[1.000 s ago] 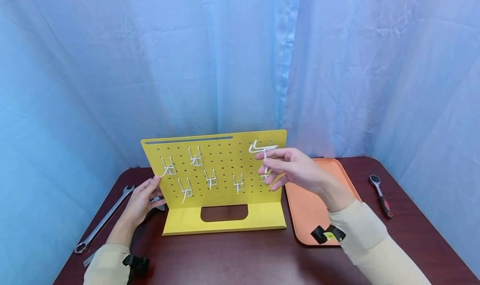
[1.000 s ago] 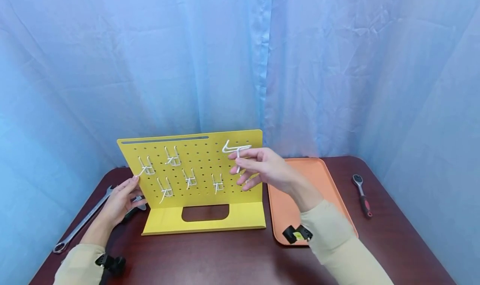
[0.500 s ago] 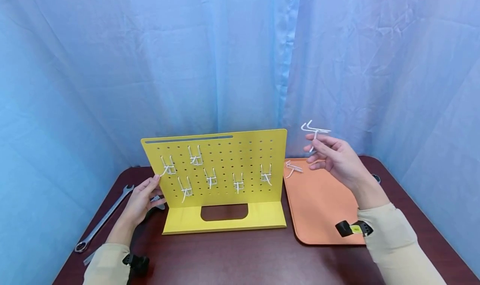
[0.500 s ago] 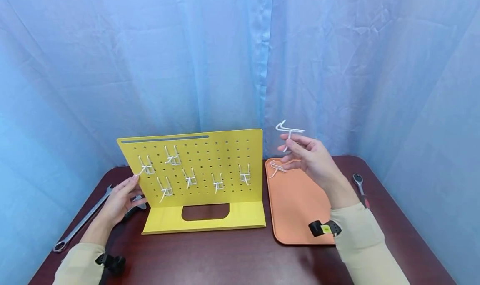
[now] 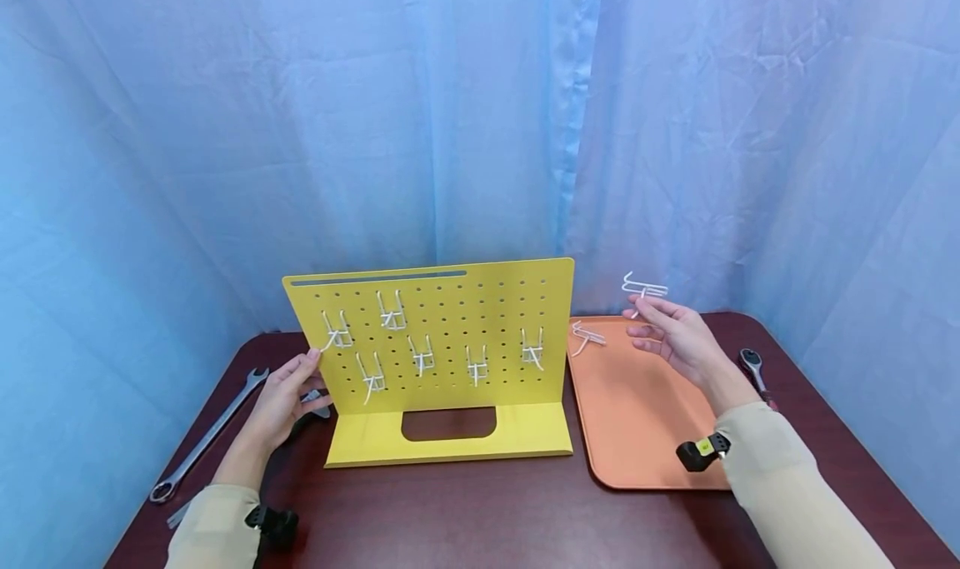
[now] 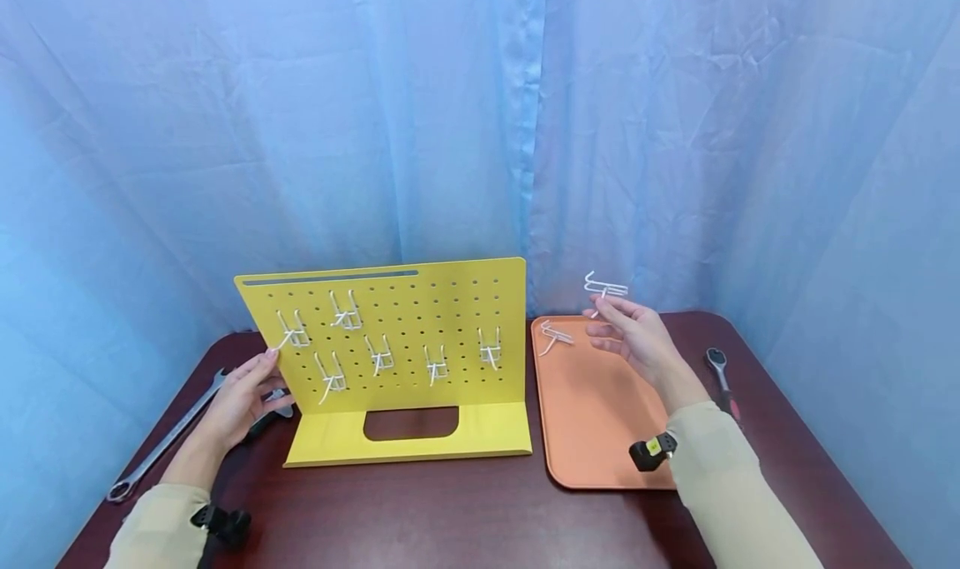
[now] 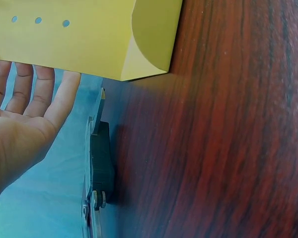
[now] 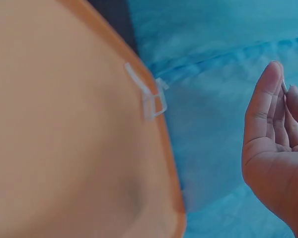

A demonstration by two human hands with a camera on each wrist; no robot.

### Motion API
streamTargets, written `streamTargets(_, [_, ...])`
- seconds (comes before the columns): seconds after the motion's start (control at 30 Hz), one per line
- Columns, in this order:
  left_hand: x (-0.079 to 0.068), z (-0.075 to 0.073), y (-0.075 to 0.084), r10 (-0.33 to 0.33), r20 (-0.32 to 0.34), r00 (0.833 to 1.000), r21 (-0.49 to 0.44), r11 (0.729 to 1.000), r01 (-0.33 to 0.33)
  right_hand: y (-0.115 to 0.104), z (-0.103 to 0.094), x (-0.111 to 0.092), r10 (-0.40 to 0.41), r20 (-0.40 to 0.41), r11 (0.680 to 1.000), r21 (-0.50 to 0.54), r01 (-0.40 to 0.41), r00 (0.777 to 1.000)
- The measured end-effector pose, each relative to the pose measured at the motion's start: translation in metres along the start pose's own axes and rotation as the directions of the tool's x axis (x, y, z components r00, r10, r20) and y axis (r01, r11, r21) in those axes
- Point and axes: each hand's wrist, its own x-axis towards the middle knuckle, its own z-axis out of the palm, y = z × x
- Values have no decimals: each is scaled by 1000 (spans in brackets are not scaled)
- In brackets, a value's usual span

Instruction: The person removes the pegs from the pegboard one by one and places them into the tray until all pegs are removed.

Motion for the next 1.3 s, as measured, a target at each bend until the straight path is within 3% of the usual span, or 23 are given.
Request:
streamTargets(0.2, [0, 0, 0, 2, -2, 1000, 2, 1000, -2, 24, -14, 12, 110, -56, 993, -29, -111, 992])
streamTargets(0.4, [-2, -1, -1, -6, -8, 1000, 18, 1000, 6, 38, -20, 18, 187, -49, 980, -62, -190, 981])
streamTargets(0.63, [-3, -4, 0, -2, -1, 1000, 16, 1000, 2, 50, -19, 20, 230, -12, 963, -142, -230, 973])
streamTargets(0.93, [9, 3, 0, 3, 13, 1000, 3, 1000, -3, 49, -27, 19, 270, -29, 931, -248, -268, 962])
streamTargets(1.13, [4, -1, -1, -7, -12, 1000, 2, 1000, 7, 57, -24, 24, 290, 3, 914, -296, -276, 957])
streamTargets(1.3, [3, -2, -2, 1, 3, 1000, -4, 1000, -1, 61, -23, 27, 293, -39, 899, -328, -290, 955])
